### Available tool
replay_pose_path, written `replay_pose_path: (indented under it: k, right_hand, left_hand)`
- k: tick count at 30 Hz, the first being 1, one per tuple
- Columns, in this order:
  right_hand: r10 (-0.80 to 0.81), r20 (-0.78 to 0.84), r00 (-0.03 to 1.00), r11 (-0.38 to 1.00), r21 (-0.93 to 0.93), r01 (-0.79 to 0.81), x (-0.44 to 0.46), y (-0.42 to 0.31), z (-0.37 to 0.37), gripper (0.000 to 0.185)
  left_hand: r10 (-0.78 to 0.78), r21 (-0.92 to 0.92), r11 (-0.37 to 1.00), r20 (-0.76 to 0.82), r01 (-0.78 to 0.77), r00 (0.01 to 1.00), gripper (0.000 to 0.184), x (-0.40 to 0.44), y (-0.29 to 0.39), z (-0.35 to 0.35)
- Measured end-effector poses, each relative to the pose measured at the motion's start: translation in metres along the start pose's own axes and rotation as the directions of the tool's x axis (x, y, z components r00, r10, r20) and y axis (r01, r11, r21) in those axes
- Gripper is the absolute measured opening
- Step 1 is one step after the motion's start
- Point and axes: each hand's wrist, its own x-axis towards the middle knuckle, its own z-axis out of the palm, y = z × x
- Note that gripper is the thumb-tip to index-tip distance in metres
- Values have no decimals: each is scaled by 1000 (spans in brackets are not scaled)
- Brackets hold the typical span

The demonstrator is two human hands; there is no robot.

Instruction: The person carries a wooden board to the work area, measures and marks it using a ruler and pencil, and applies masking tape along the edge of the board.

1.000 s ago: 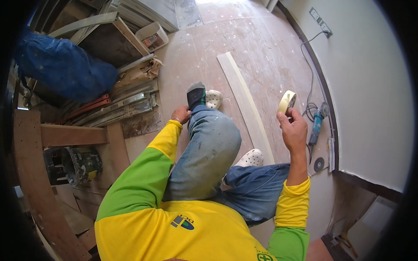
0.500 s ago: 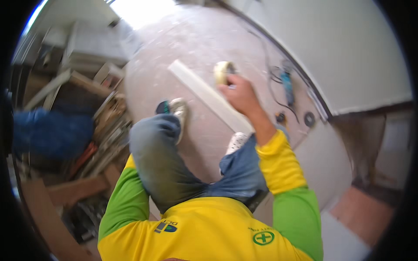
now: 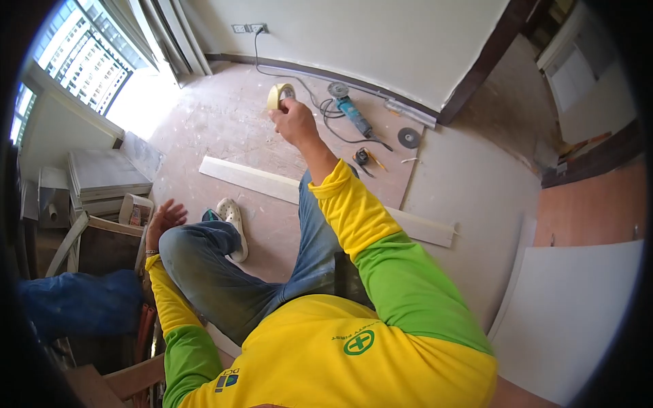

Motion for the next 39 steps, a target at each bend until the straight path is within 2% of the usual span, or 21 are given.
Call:
replay_pose_path:
  k: [2, 3, 5, 6, 8, 10, 11, 12, 14, 15, 18, 20, 24, 26, 28, 35, 38, 39]
  right_hand:
    - [-33, -72, 997, 999, 23, 35, -3, 3, -12, 30]
    - [-14, -96, 995, 1000, -7, 14, -3, 8, -14, 30]
    - [-25, -127, 992, 994, -110, 11, -2, 23, -13, 29]
    - [-30, -136, 990, 994, -104, 15, -4, 23, -13, 29]
    - [-74, 2, 997, 955, -288, 72, -17, 22, -8, 29]
    - [-103, 162, 981, 937, -314, 151, -27, 19, -4, 30]
    - [-138, 215, 967, 932, -304, 200, -33, 19, -2, 31]
    - [-103, 293, 951, 934, -299, 193, -37, 15, -2, 31]
    - [-96, 333, 938, 918, -334, 212, -43, 12, -1, 31]
    - [-90, 326, 941, 920, -335, 204, -45, 12, -1, 31]
    - [-87, 322, 943, 924, -327, 197, -47, 9, -4, 31]
    - [-98, 257, 961, 940, -293, 174, -50, 7, -6, 31]
    - [-87, 219, 972, 953, -266, 145, -51, 5, -10, 31]
    - [-80, 221, 972, 957, -256, 137, -50, 4, -11, 31]
    - [-67, 222, 973, 958, -257, 125, -49, 4, -11, 31]
    - [-55, 231, 971, 953, -279, 120, -40, 6, 4, 31]
    - [-55, 266, 962, 958, -258, 126, -38, 5, 16, 31]
    - [-56, 278, 959, 958, -256, 130, -39, 2, 19, 31]
  left_hand:
    - [-322, 90, 943, -1, 321, 947, 52, -18, 11, 23]
    - [-256, 18, 967, 3, 256, 967, 52, -22, 11, 34]
    - [-261, -14, 965, 34, 262, 965, 53, -28, 13, 29]
    - [-270, -59, 960, 61, 273, 961, 53, -29, 15, 26]
    - [-263, -10, 964, 61, 264, 963, 54, -43, 31, 31]
    - [-174, -12, 985, 25, 174, 985, 52, -60, 45, 39]
    - [-200, -6, 980, 13, 200, 980, 52, -66, 51, 34]
    - [-203, 1, 979, 18, 203, 979, 52, -74, 55, 39]
    - [-146, 27, 989, -35, 147, 989, 53, -93, 64, 57]
    - [-101, 52, 993, -81, 105, 992, 53, -103, 66, 71]
    - [-70, 76, 994, -67, 75, 995, 54, -118, 71, 89]
    - [-64, 85, 994, -61, 69, 996, 55, -116, 68, 95]
    - [-149, 30, 988, -117, 153, 982, 54, -103, 59, 93]
    - [-167, 19, 985, -117, 171, 979, 53, -99, 56, 94]
    - [-187, -16, 982, -50, 187, 981, 53, -96, 57, 94]
    - [-149, 12, 988, -161, 153, 976, 53, -91, 54, 92]
    - [-110, 1, 994, -167, 111, 980, 54, -91, 50, 86]
    - [-119, -27, 993, -114, 116, 986, 53, -90, 50, 86]
